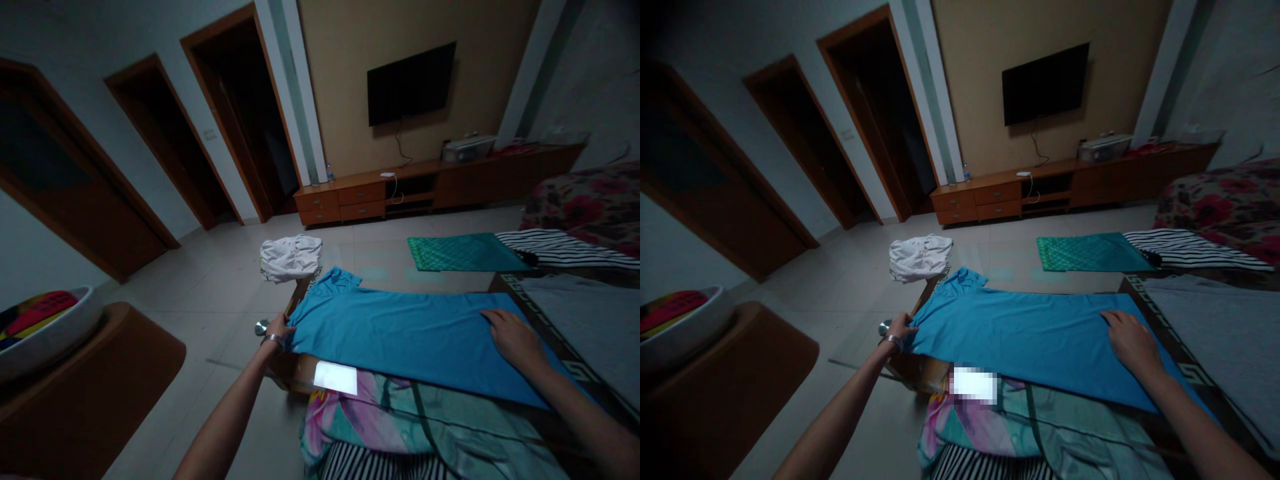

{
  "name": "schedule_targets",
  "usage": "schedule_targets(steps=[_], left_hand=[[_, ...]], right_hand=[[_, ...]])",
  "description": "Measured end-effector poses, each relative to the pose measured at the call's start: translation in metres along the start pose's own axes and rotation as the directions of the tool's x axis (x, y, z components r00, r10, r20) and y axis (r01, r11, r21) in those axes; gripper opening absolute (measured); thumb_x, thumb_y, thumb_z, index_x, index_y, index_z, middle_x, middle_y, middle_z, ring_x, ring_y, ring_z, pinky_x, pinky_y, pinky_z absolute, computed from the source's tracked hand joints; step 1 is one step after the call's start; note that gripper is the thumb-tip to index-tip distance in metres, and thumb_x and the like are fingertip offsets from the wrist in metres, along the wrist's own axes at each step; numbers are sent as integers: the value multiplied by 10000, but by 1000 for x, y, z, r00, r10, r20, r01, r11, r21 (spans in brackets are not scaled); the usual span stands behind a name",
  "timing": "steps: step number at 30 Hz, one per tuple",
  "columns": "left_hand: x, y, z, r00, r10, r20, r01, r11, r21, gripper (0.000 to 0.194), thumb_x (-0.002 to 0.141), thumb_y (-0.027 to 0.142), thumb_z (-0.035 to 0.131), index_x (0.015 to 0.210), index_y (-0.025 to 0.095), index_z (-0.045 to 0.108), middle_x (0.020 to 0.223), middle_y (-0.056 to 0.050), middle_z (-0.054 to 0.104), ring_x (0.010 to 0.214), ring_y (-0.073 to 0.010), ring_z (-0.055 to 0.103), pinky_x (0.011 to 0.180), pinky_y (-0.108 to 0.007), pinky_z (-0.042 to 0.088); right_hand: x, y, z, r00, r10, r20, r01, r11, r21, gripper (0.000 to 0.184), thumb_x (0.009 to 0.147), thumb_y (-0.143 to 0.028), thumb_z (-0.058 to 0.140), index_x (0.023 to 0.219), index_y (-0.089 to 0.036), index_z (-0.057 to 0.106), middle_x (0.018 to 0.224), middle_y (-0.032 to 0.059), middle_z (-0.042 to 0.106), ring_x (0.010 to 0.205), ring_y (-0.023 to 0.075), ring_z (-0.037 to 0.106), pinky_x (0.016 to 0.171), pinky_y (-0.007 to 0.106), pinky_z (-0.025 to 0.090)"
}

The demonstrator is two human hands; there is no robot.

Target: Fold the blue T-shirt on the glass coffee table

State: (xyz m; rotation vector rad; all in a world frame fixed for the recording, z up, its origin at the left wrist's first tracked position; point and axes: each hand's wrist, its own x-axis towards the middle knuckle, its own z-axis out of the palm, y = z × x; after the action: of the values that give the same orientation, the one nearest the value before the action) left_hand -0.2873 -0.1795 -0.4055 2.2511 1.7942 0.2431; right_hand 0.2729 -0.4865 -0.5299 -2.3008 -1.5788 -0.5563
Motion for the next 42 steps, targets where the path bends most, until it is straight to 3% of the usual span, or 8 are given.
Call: schedule_targets(steps=[6,11,16,20,26,32,38,42], left_hand=[[8,2,-9,999,-36,11,37,996,-78,202,735,341,652,745,146,602,716,-10,645,667,-148,586,564,-221,399],[6,0,-4,993,-80,-87,81,997,13,254,803,406,564,798,157,612,807,-45,667,736,-167,600,611,-241,391],[-3,3,3,974,-110,-200,141,978,150,362,836,451,505,965,138,632,1057,-158,642,1007,-270,570,749,-314,402],[-8,11,8,963,-161,-216,209,953,220,475,824,529,490,932,94,648,1049,-225,624,1028,-372,548,742,-403,411],[-12,14,9,987,-84,-134,113,969,222,439,876,486,430,1095,129,559,1003,-163,669,904,-275,630,666,-312,423],[-17,-6,-9,985,-122,-125,148,963,225,462,889,448,389,1217,138,490,1047,-172,665,938,-309,629,700,-351,449],[-14,19,-4,927,291,-239,-160,879,449,484,920,404,295,1271,148,508,1325,-145,515,1175,-285,496,891,-411,439],[-15,61,30,866,499,-19,-426,759,493,431,907,398,369,1303,317,517,1513,15,322,1394,-233,252,1087,-470,272]], right_hand=[[1,-4,-7,1000,19,0,-19,1000,-5,402,855,-195,375,1179,-150,608,1154,120,613,1036,245,555,863,383,470],[1,-5,-8,1000,22,19,-22,1000,-17,401,857,-195,375,1184,-151,604,1167,116,606,1019,252,558,816,383,481],[1,-5,-9,1000,17,19,-16,1000,-26,386,872,-177,382,1195,-144,592,1165,111,601,1027,246,548,839,380,470],[4,-10,-18,1000,18,24,-18,1000,-14,377,883,-158,376,1187,-132,597,1165,120,599,1059,237,540,866,368,461],[5,-15,-21,998,60,19,-60,998,10,392,916,-172,342,1212,-133,596,1228,130,584,1115,224,538,930,386,443],[3,-7,-10,998,54,-10,-53,995,83,417,941,-208,299,1220,-100,590,1286,136,560,1213,226,492,1011,407,396],[6,-34,-46,980,193,47,-198,967,159,427,929,-283,373,1266,-90,552,1363,162,486,1279,277,424,1041,472,365],[-11,-76,-63,995,93,45,-100,976,195,442,910,-296,449,1324,-153,508,1439,110,410,1356,270,324,1081,470,322]])
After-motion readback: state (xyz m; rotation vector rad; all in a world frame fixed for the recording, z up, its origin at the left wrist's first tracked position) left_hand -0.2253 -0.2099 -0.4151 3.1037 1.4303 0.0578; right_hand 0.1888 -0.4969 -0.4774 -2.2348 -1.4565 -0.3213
